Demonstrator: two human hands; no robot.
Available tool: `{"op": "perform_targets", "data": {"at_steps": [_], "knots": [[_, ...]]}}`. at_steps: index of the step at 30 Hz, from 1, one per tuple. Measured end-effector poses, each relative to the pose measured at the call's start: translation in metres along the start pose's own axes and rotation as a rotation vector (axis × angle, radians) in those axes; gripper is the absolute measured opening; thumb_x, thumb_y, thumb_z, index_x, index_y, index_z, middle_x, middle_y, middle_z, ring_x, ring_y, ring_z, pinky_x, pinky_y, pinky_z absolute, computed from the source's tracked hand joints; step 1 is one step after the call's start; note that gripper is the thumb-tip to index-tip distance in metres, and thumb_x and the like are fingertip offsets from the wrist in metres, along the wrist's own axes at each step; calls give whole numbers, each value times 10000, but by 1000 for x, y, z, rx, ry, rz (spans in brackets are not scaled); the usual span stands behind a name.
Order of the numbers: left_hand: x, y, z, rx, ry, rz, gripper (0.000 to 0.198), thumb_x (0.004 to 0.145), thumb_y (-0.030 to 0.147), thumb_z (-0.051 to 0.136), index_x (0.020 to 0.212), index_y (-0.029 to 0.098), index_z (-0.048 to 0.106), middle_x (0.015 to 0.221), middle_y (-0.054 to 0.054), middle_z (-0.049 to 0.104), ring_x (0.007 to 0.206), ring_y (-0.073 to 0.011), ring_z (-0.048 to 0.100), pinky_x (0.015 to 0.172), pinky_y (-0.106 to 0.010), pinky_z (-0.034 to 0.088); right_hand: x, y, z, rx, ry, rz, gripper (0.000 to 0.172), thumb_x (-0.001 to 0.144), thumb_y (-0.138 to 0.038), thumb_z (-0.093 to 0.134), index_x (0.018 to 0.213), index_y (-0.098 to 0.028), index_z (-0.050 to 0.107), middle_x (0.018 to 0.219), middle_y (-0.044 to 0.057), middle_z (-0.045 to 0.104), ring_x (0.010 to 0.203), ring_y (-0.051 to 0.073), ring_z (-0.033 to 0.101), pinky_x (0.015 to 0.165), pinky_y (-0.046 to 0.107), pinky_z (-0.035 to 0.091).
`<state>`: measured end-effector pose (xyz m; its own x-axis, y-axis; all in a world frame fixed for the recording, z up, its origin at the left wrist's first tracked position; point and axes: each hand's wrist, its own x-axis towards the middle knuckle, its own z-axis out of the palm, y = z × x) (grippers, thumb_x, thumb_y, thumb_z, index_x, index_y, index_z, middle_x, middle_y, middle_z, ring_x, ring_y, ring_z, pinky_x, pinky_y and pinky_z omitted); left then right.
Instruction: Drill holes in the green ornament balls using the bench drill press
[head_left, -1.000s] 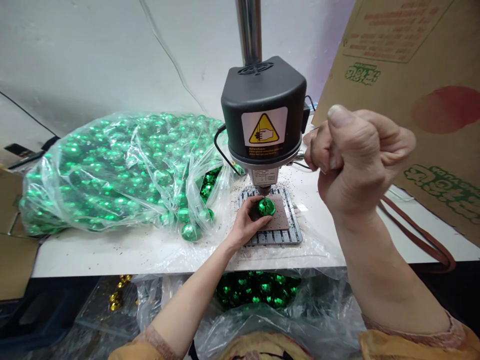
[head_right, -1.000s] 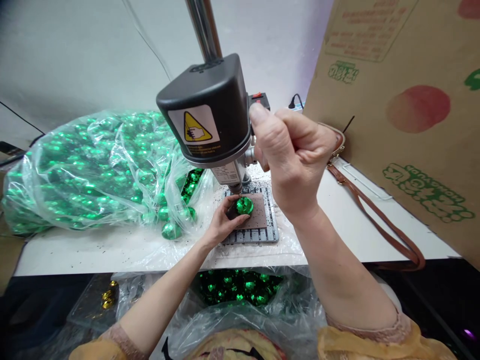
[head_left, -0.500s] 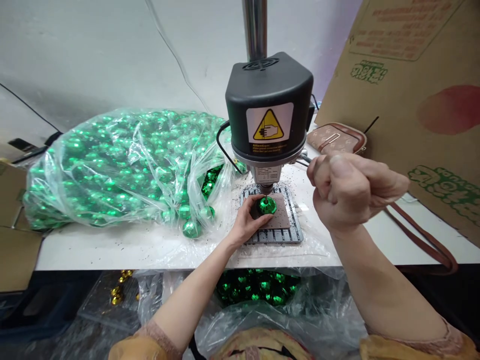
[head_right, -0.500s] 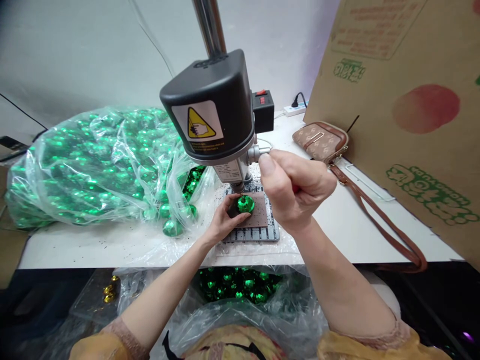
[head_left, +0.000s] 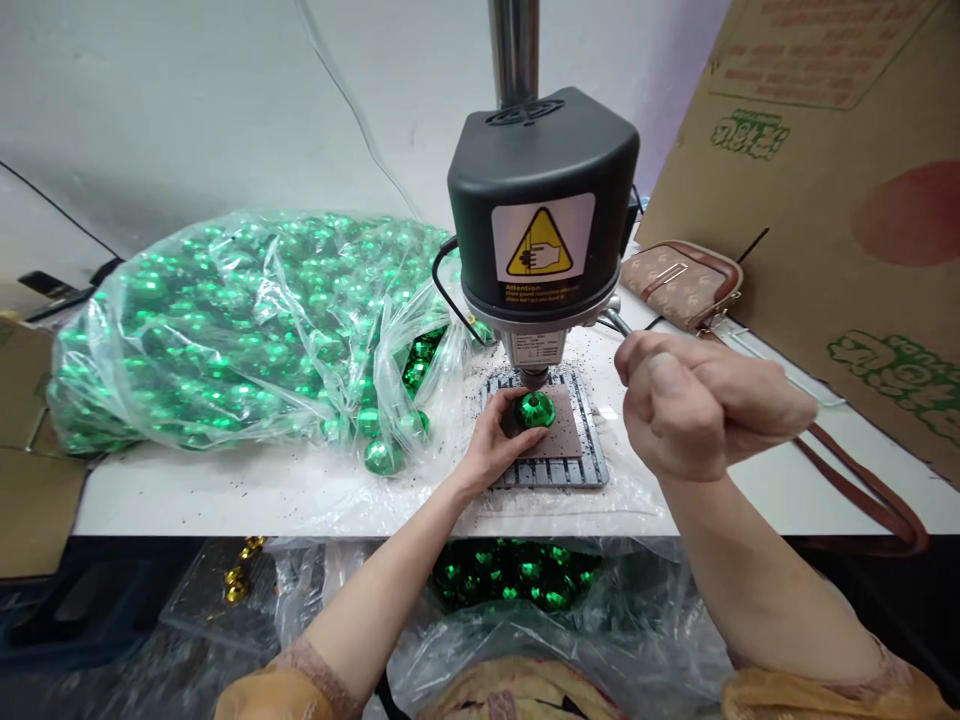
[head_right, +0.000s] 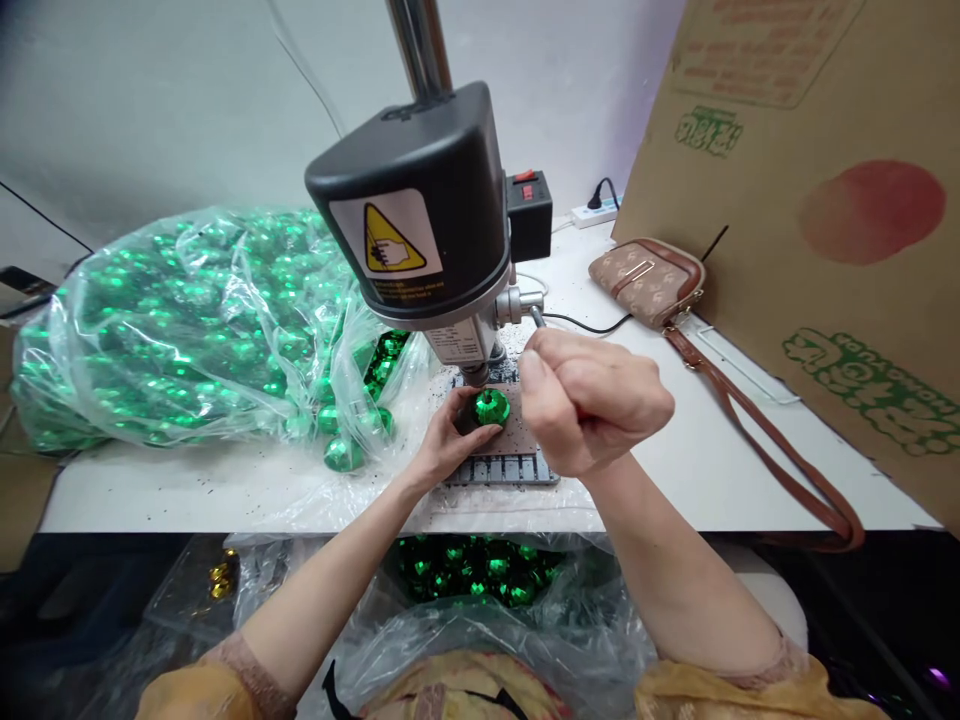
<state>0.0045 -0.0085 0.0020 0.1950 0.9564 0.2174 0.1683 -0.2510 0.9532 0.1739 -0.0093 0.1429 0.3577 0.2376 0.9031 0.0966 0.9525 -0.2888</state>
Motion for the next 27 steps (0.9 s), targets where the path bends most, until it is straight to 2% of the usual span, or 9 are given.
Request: {"op": "perform_targets", "data": {"at_steps": [4,8,11,13,16,18,20,24,27], "knots": [[1,1,2,-10,10,-12,546,770,382,843,1223,213,589,1203,-91,659,1134,-253,627,1014,-396,485,34,-11,18,7,136,232,470,795,-123,601,480,-194,259,421,-66,238,361,60,277,394,304,244],[-4,13,4,39,102,38,473,796,354,811,1191,214,593,1158,-86,672,1079,-240,651,954,-379,514,62,-9,25,105,78,342,424,776,-116,638,427,-201,412,376,-68,322,327,60,292,358,310,183],[-26,27,0,244,216,212,413,813,354,784,1155,217,598,1067,-69,656,999,-223,649,873,-360,528,69,-8,24,117,32,383,448,807,-115,614,434,-188,377,374,-73,339,325,37,311,358,281,185],[-54,35,-4,381,145,385,430,833,391,759,1187,212,593,1036,-72,642,949,-213,644,807,-339,539,69,-9,22,111,12,393,459,831,-121,591,446,-183,350,382,-76,338,333,26,318,367,278,201],[-104,40,-11,617,-144,673,483,857,496,721,1218,198,604,996,-86,649,897,-216,645,753,-335,557,67,-10,22,102,5,403,459,838,-132,587,454,-194,343,392,-74,319,344,36,334,369,300,221],[-129,37,-15,769,-278,806,518,856,559,705,1217,199,611,1019,-102,672,971,-256,657,843,-396,572,65,-10,23,94,13,397,453,835,-144,597,460,-208,351,396,-72,299,348,52,341,363,316,226],[-134,33,-24,843,-276,845,484,890,530,676,1225,190,599,1094,-123,689,1110,-294,644,972,-453,550,64,-10,23,90,22,386,442,835,-159,602,467,-217,364,398,-72,282,351,66,344,357,324,227],[-79,26,-61,919,27,613,299,978,105,430,1228,186,574,1095,-112,696,1107,-235,664,960,-402,559,64,-8,23,95,36,386,451,829,-186,618,461,-222,359,403,-72,277,346,70,339,353,313,220],[-9,29,-94,1136,192,115,426,918,-6,345,1205,169,606,1111,-138,664,1027,-259,677,894,-416,562,65,-8,23,115,40,391,446,813,-209,641,454,-221,377,392,-72,297,335,79,326,344,318,211]]}}
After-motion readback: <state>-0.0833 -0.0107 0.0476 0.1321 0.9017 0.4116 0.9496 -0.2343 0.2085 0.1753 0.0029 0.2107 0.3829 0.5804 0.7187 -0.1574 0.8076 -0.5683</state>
